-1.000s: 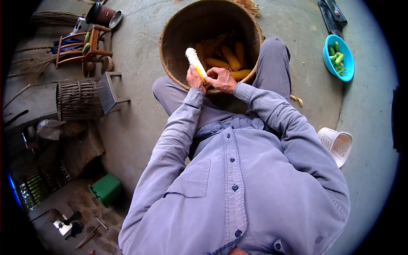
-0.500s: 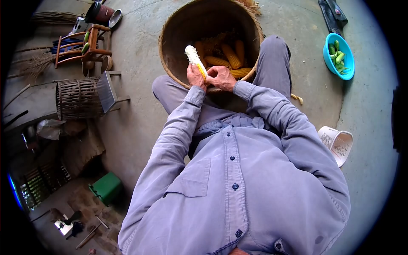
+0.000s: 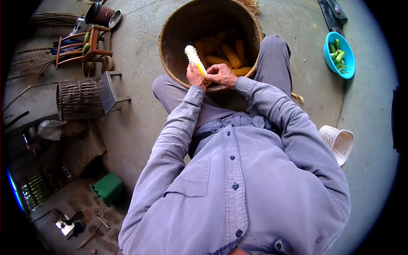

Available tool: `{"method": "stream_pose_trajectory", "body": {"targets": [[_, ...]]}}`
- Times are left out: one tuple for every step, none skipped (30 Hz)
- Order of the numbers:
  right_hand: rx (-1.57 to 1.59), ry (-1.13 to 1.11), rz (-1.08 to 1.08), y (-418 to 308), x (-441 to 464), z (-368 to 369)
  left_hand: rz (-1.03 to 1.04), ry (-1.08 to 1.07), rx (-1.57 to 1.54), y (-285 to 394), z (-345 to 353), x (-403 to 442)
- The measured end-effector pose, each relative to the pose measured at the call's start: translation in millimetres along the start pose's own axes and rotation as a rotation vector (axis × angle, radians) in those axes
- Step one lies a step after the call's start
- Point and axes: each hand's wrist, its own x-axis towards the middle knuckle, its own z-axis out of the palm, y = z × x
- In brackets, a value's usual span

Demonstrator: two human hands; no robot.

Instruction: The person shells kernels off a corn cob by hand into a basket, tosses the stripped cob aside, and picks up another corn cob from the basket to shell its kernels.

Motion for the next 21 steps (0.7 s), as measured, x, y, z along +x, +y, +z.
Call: {"method": "stream_pose_trajectory", "body": {"targets": [[-0.014, -0.001, 0.003, 1.4, 0.6, -0.8, -0.008, 0.004, 0.029, 2.4, 0.0, -1.0], [0.009, 0.01, -0.016, 2.9, 1.7, -0.6, -0.016, 0.009, 0.058, 4.7, -0.1, -2.2], [0.032, 0.021, -0.034, 6.0, 3.5, 0.6, -0.027, 0.009, 0.038, 5.1, -0.6, -2.8], [0.056, 0.032, -0.053, 9.3, 5.0, 1.3, -0.039, 0.009, 0.017, 5.3, -0.5, -3.3], [0.079, 0.027, -0.033, 12.7, 5.7, 1.8, -0.05, 0.008, -0.003, 5.6, -0.3, -3.7], [0.101, 0.023, -0.014, 11.4, 4.7, 3.0, -0.058, 0.009, -0.033, 5.3, -1.0, -3.4], [0.122, 0.019, 0.005, 9.7, 4.0, 3.9, -0.067, 0.009, -0.064, 5.4, -1.7, -3.0], [0.116, 0.034, 0.009, 8.1, 3.3, 5.0, -0.076, 0.011, -0.094, 5.1, -2.4, -3.0], [0.111, 0.049, 0.013, 7.5, 3.4, 6.0, -0.072, 0.012, -0.107, 3.7, -2.6, -2.1], [0.106, 0.064, 0.017, 7.2, 3.3, 6.7, -0.069, 0.013, -0.12, 2.1, -3.0, -1.0], [0.097, 0.064, 0.019, 7.1, 2.6, 7.1, -0.066, 0.013, -0.131, 0.5, -3.9, -0.5], [0.088, 0.065, 0.021, 3.9, 1.2, 6.8, -0.073, 0.009, -0.139, -0.1, -4.8, -0.2], [0.077, 0.066, 0.023, 0.6, -0.4, 5.9, -0.079, 0.004, -0.148, -0.5, -5.8, 0.2], [0.065, 0.077, 0.049, -2.6, -2.2, 4.8, -0.085, 0.001, -0.158, -1.2, -6.8, 0.6], [0.053, 0.088, 0.076, -7.3, -4.4, 4.0, -0.102, 0.005, -0.177, -0.8, -7.2, 0.4], [0.042, 0.098, 0.103, -10.7, -6.0, 4.1, -0.12, 0.009, -0.195, -0.1, -7.8, 0.2], [-0.023, 0.093, 0.039, -10.1, -6.2, 4.8, -0.137, 0.014, -0.214, 0.7, -7.8, 0.6], [-0.089, 0.088, -0.025, -7.6, -6.2, 5.9, -0.142, 0.015, -0.218, -1.1, -8.9, 2.8], [-0.155, 0.083, -0.088, -5.0, -6.1, 6.7, -0.147, 0.017, -0.222, -3.1, -10.1, 5.1], [-0.164, 0.076, -0.137, -2.5, -5.7, 7.0, -0.153, 0.019, -0.226, -5.5, -10.9, 7.0], [-0.175, 0.075, -0.139, -2.5, -6.1, 7.1, -0.143, 0.012, -0.214, -7.5, -11.9, 7.8]]}}
